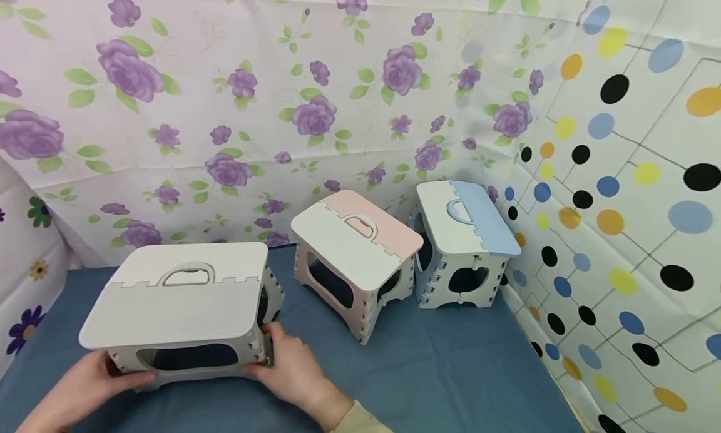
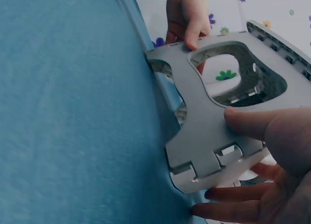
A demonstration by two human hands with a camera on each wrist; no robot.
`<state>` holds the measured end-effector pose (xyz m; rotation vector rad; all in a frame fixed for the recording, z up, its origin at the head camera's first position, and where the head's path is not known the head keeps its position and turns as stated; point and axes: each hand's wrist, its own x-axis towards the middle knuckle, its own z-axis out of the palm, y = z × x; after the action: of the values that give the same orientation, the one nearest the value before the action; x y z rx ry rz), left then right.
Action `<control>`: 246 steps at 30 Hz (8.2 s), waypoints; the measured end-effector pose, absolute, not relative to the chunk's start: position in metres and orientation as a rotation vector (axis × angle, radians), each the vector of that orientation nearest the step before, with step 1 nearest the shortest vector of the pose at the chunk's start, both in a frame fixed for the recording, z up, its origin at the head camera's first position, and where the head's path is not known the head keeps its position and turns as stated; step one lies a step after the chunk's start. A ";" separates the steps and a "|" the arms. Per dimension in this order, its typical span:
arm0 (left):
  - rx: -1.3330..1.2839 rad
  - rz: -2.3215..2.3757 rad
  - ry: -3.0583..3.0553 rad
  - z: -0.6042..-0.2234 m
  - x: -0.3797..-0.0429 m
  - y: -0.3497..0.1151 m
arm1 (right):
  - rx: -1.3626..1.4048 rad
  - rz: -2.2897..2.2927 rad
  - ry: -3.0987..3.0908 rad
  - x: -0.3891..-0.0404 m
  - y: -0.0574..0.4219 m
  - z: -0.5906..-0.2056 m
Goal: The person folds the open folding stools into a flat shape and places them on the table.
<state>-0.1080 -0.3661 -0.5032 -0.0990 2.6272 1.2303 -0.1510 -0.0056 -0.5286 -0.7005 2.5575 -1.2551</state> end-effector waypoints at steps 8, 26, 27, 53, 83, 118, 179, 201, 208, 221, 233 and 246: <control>-0.144 1.145 2.674 -0.513 -0.108 -0.369 | -0.674 -1.191 2.649 -0.145 -0.008 -0.531; -0.174 1.160 2.692 -0.514 -0.110 -0.367 | -0.655 -1.277 2.612 -0.147 -0.010 -0.534; -0.188 1.163 2.694 -0.515 -0.111 -0.365 | -0.662 -1.288 2.616 -0.149 -0.010 -0.535; -0.212 1.149 2.704 -0.521 -0.112 -0.360 | -0.555 -1.439 2.553 -0.163 -0.003 -0.547; -0.144 1.215 2.632 -0.525 -0.112 -0.360 | -0.625 -1.355 2.607 -0.163 0.000 -0.548; -0.050 1.254 2.605 -0.524 -0.110 -0.361 | -0.639 -1.314 2.620 -0.165 0.002 -0.547; 0.042 1.260 2.574 -0.526 -0.113 -0.366 | -0.651 -1.304 2.609 -0.167 0.002 -0.546; 0.064 1.234 2.607 -0.527 -0.112 -0.365 | -0.661 -1.314 2.600 -0.169 0.003 -0.548; 0.055 1.214 2.617 -0.527 -0.113 -0.365 | -0.659 -1.322 2.588 -0.169 0.003 -0.547; 0.073 1.237 2.597 -0.526 -0.111 -0.366 | -0.676 -1.298 2.610 -0.168 0.003 -0.546; 0.074 1.253 2.564 -0.531 -0.111 -0.366 | -0.637 -1.304 2.582 -0.166 0.006 -0.548; 0.070 1.260 2.554 -0.526 -0.112 -0.367 | -0.642 -1.322 2.577 -0.167 0.004 -0.548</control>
<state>-0.1123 -0.3669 -0.5256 0.0701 2.5538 1.2603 -0.1671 0.0036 -0.5478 -0.6417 2.5771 -1.3220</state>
